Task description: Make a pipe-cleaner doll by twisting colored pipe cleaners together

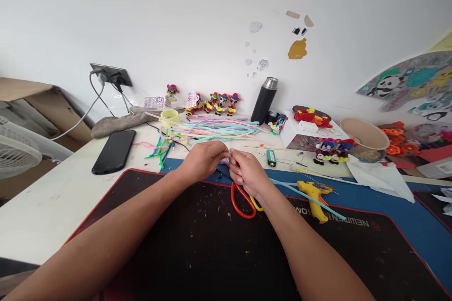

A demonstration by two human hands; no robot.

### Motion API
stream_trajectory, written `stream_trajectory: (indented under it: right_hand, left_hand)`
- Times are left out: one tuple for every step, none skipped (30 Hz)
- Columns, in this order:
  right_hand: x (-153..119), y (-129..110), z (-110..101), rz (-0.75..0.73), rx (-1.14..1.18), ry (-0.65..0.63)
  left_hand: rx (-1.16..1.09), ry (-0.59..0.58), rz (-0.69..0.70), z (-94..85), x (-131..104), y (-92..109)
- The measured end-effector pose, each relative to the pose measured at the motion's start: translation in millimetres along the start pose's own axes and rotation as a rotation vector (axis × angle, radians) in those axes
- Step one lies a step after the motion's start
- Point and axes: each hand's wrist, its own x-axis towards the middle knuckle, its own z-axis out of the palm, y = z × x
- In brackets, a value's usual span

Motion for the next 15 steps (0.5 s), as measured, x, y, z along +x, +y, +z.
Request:
stream_trajectory:
  right_hand:
    - [0.0, 0.5, 0.0, 0.02, 0.02, -0.003]
    - [-0.2, 0.7, -0.1, 0.043, 0.039, -0.005]
    - [-0.5, 0.6, -0.1, 0.066, 0.056, -0.008]
    - [-0.9, 0.2, 0.0, 0.089, 0.073, -0.012]
    - [-1.2, -0.4, 0.1, 0.109, 0.087, -0.018]
    - [-1.4, -1.1, 0.1, 0.122, 0.096, -0.025]
    - [-1.4, -1.7, 0.1, 0.122, 0.098, -0.03]
    - [-1.3, -2.2, 0.0, 0.104, 0.087, -0.028]
    - [-0.9, -2.4, -0.4, 0.071, 0.061, -0.019]
    - [-0.4, -2.5, -1.1, 0.027, 0.02, -0.004]
    - [0.2, -2.4, -2.1, -0.021, -0.031, 0.013]
    - [0.6, -2.2, -3.3, -0.069, -0.087, 0.026]
    - [0.9, -2.2, -4.7, -0.113, -0.147, 0.033]
    - [0.9, -2.2, -6.0, -0.153, -0.215, 0.035]
    - [0.5, -2.3, -7.2, -0.193, -0.292, 0.04]
  left_hand:
    - [0.046, -0.017, 0.028, -1.3, 0.0, -1.3]
    - [0.09, -0.044, 0.053, -2.8, 0.3, -2.2]
    - [0.128, -0.078, 0.074, -4.3, 0.7, -2.7]
    - [0.156, -0.113, 0.091, -5.5, 1.2, -2.6]
    - [0.168, -0.142, 0.098, -6.2, 1.8, -2.1]
    - [0.162, -0.152, 0.089, -6.2, 2.3, -1.2]
    - [0.135, -0.137, 0.056, -5.4, 2.9, 0.0]
    - [0.086, -0.104, -0.001, -4.1, 3.3, 1.4]
    - [0.018, -0.068, -0.076, -2.4, 3.6, 2.8]
    - [-0.066, -0.041, -0.163, -0.6, 3.8, 4.1]
    - [-0.163, -0.031, -0.253, 0.9, 4.0, 5.2]
    - [-0.265, -0.039, -0.336, 1.8, 4.1, 5.9]
    - [-0.363, -0.061, -0.406, 2.2, 4.3, 6.2]
    - [-0.456, -0.087, -0.462, 2.0, 4.5, 6.1]
    - [-0.546, -0.108, -0.508, 1.2, 4.6, 5.6]
